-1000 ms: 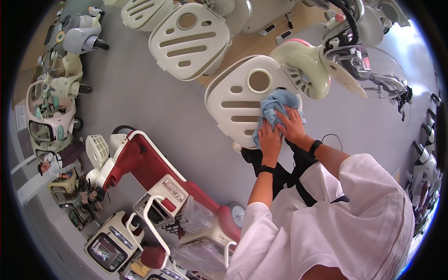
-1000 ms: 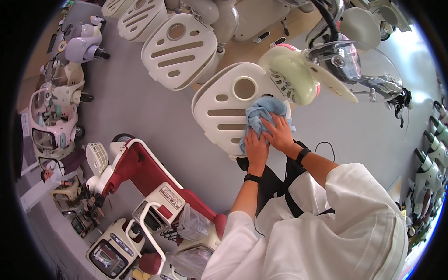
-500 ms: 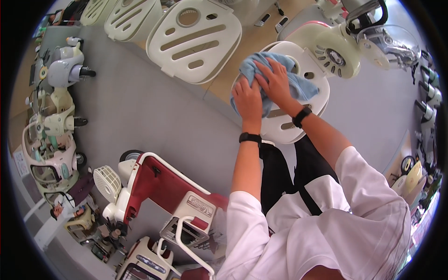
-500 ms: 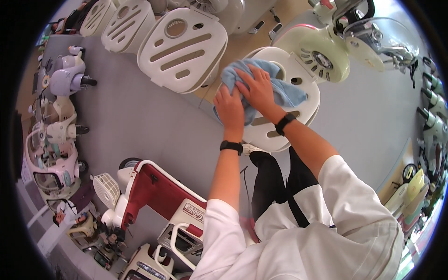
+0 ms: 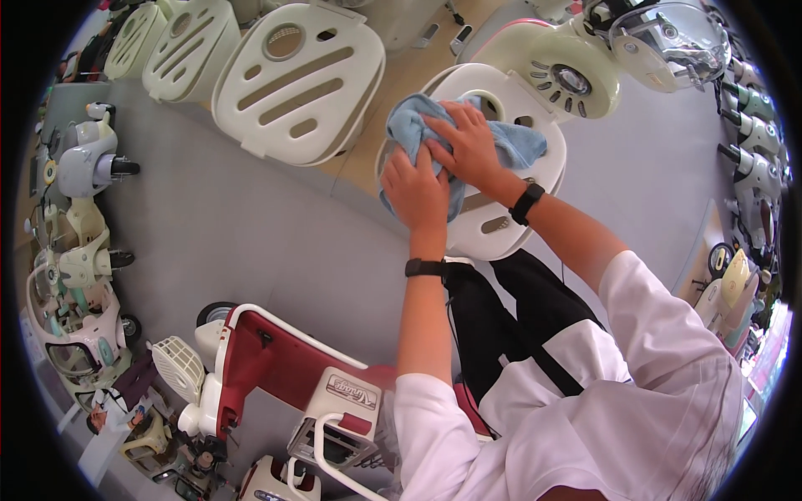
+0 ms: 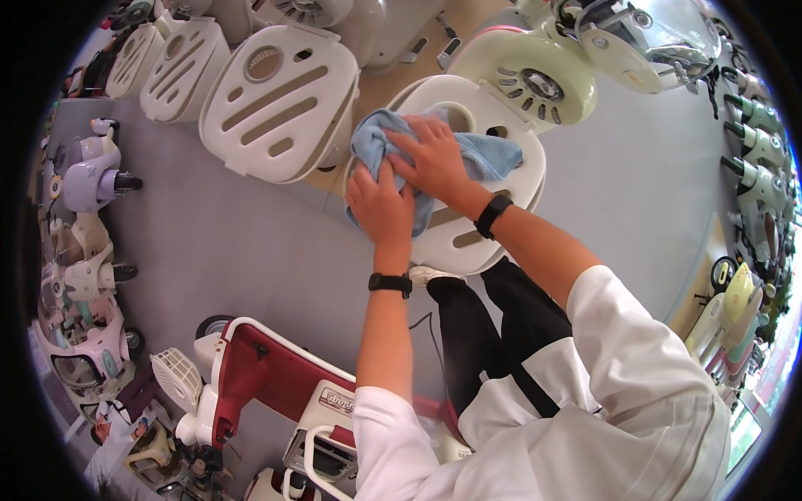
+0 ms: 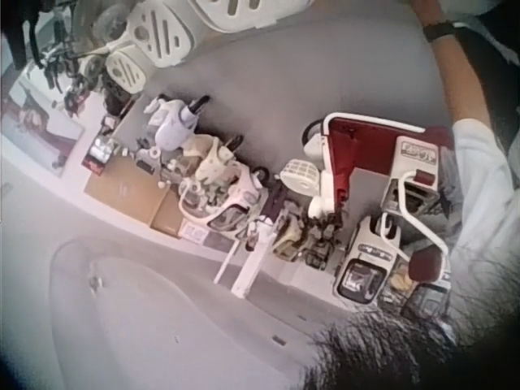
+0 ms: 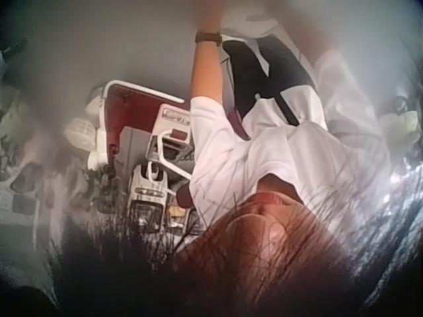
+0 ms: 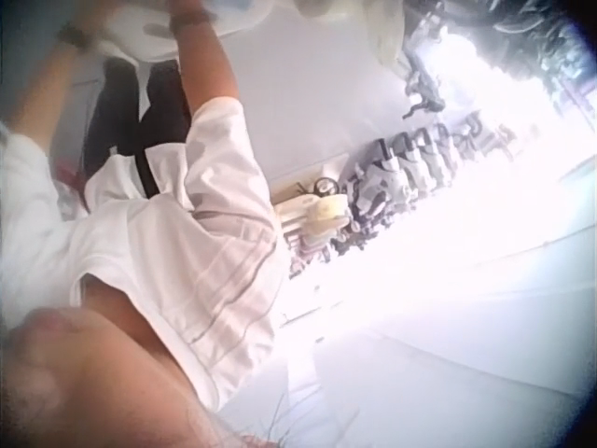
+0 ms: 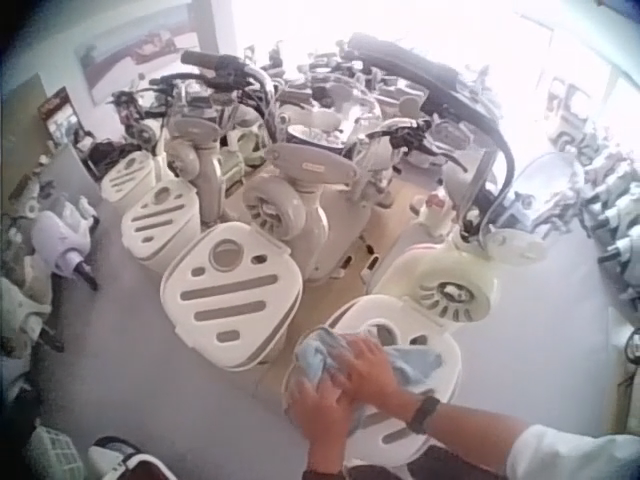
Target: Cleaning the seats, baskets, and bodies of various electric scooters in a showroom using a blue cloth.
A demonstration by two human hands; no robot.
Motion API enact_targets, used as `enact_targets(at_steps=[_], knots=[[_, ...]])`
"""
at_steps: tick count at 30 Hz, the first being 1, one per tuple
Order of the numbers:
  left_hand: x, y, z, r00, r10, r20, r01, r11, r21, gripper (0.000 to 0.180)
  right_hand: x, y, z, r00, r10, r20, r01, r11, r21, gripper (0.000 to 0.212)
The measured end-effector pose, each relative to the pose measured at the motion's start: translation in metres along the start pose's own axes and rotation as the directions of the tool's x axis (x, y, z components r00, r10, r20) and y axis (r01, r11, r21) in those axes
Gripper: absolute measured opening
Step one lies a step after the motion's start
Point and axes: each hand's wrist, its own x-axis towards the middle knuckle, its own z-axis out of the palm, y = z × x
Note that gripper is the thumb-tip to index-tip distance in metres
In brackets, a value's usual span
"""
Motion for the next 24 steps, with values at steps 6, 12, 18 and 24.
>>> enact_targets(at_steps=[6, 12, 18, 24], knots=[[-0.074, 0.054, 0.013, 0.993, -0.06, 0.101, 0.063, 0.997, -0.032, 0.054, -0.069, 0.033, -0.051, 0.992, -0.071, 0.101, 0.064, 0.995, 0.072, 0.043], [-0.194, 0.116, 0.04, 0.988, -0.02, 0.152, 0.033, 0.996, -0.085, 0.043, -0.198, 0.052, -0.119, 0.977, 0.046, 0.209, -0.067, 0.993, 0.094, 0.05], [-0.189, 0.131, 0.047, 0.985, -0.022, 0.169, 0.033, 0.998, -0.062, 0.049, -0.195, 0.07, -0.126, 0.983, 0.02, 0.182, -0.044, 0.991, 0.13, 0.056], [-0.05, 0.119, 0.062, 0.994, -0.026, 0.105, 0.02, 0.998, 0.059, 0.055, -0.073, 0.098, -0.076, 0.997, -0.058, -0.041, 0.061, 0.995, 0.081, 0.051]])
